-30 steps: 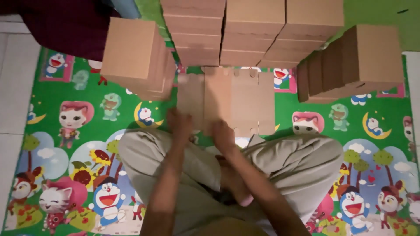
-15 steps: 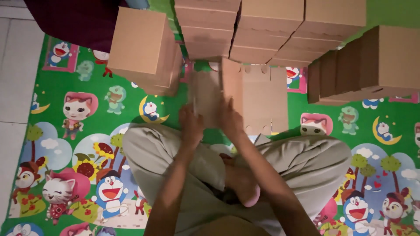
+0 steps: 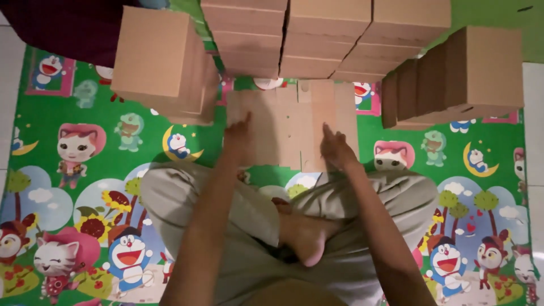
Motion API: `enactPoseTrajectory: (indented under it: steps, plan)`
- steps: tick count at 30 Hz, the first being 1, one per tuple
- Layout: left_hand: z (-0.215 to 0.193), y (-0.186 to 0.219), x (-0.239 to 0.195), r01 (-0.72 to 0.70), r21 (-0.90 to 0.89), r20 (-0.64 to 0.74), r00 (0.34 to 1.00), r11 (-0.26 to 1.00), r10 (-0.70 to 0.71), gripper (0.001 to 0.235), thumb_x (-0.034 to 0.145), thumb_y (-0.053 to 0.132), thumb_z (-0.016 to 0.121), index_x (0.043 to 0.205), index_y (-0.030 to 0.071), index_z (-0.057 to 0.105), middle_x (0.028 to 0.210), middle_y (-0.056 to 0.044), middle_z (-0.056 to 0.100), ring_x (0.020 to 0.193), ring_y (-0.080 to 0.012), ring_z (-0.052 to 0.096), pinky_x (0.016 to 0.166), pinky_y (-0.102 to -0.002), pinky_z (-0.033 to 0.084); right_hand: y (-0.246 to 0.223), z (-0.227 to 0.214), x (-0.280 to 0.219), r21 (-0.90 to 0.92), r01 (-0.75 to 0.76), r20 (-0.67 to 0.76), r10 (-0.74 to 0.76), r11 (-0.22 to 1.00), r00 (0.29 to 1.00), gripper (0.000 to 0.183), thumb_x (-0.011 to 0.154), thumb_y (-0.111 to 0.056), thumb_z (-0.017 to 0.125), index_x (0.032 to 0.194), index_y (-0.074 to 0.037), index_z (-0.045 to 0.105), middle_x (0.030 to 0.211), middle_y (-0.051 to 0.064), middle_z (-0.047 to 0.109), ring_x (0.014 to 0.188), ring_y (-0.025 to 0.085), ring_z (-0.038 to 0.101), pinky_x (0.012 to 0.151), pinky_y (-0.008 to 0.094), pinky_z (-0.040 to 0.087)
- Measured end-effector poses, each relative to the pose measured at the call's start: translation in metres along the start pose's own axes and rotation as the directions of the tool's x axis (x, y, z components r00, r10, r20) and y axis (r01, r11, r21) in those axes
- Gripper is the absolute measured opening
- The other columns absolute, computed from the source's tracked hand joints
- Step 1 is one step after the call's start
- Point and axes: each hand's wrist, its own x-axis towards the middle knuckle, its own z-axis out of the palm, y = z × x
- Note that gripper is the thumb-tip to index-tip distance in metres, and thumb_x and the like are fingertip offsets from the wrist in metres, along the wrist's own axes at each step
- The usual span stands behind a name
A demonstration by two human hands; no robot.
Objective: Folding flat cardboard sheets into boxes and stacking them.
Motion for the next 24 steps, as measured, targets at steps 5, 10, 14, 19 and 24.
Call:
enactPoseTrajectory:
  steps: [5, 10, 14, 19, 24]
  plan:
    - [-0.004, 0.008, 0.045, 0.441, -0.271, 0.411, 0.857, 0.856, -0.311, 0.073, 0.107, 0.032, 0.042, 0.167, 0.028, -0.001, 0.114, -0.008, 0.070, 0.115, -0.0180, 0.066, 0.127, -0.059, 0.017, 0.059, 0.035, 0.070, -0.361, 0.122, 0.074, -0.102, 0.925, 0.992, 0.104, 0.086, -0.011, 0.080, 0.166, -0.020, 0.013, 0.144, 0.038, 0.043, 0.137, 0.056, 0.043, 0.103, 0.062, 0.050]
    - [-0.014, -0.005, 0.065, 0.136, -0.027, 0.327, 0.937, 0.990, -0.120, 0.084, 0.094, 0.021, 0.052, 0.165, 0.033, 0.009, 0.084, -0.001, 0.069, 0.085, -0.0213, 0.071, 0.089, -0.050, 0.048, 0.042, 0.030, 0.071, -0.419, 0.171, 0.078, -0.152, 0.892, 0.985, 0.128, 0.071, -0.025, 0.094, 0.166, -0.024, 0.007, 0.130, 0.037, 0.055, 0.130, 0.052, 0.051, 0.096, 0.061, 0.055]
    - [0.010, -0.002, 0.056, 0.117, 0.025, 0.171, 0.978, 0.993, -0.120, 0.088, 0.085, 0.016, 0.058, 0.164, 0.032, 0.020, 0.070, -0.002, 0.065, 0.071, -0.0221, 0.068, 0.073, -0.044, 0.046, 0.015, 0.008, 0.047, -0.301, 0.008, 0.128, 0.032, 0.953, 0.991, 0.120, 0.080, -0.018, 0.088, 0.167, -0.025, 0.006, 0.142, 0.044, 0.042, 0.135, 0.056, 0.046, 0.103, 0.064, 0.050]
    - [-0.053, 0.012, -0.014, 0.100, -0.142, 0.221, 0.973, 0.985, -0.067, 0.064, 0.088, 0.017, 0.059, 0.147, 0.042, 0.052, 0.139, -0.002, 0.063, 0.112, -0.0313, 0.067, 0.066, -0.055, 0.057, -0.012, -0.011, 0.022, -0.350, 0.012, 0.145, 0.041, 0.937, 0.989, 0.115, 0.084, -0.009, 0.084, 0.167, -0.020, 0.005, 0.144, 0.045, 0.037, 0.139, 0.054, 0.042, 0.103, 0.064, 0.048]
    - [-0.085, 0.023, -0.080, 0.022, -0.374, -0.128, 0.989, 0.927, -0.075, 0.033, 0.101, 0.014, 0.056, 0.133, 0.019, 0.065, 0.137, -0.009, 0.064, 0.129, -0.0287, 0.060, 0.104, -0.048, 0.047, 0.001, -0.004, 0.041, -0.340, -0.040, 0.147, 0.095, 0.939, 0.985, 0.111, 0.088, -0.017, 0.080, 0.166, -0.028, 0.001, 0.144, 0.038, 0.040, 0.135, 0.051, 0.049, 0.102, 0.062, 0.051]
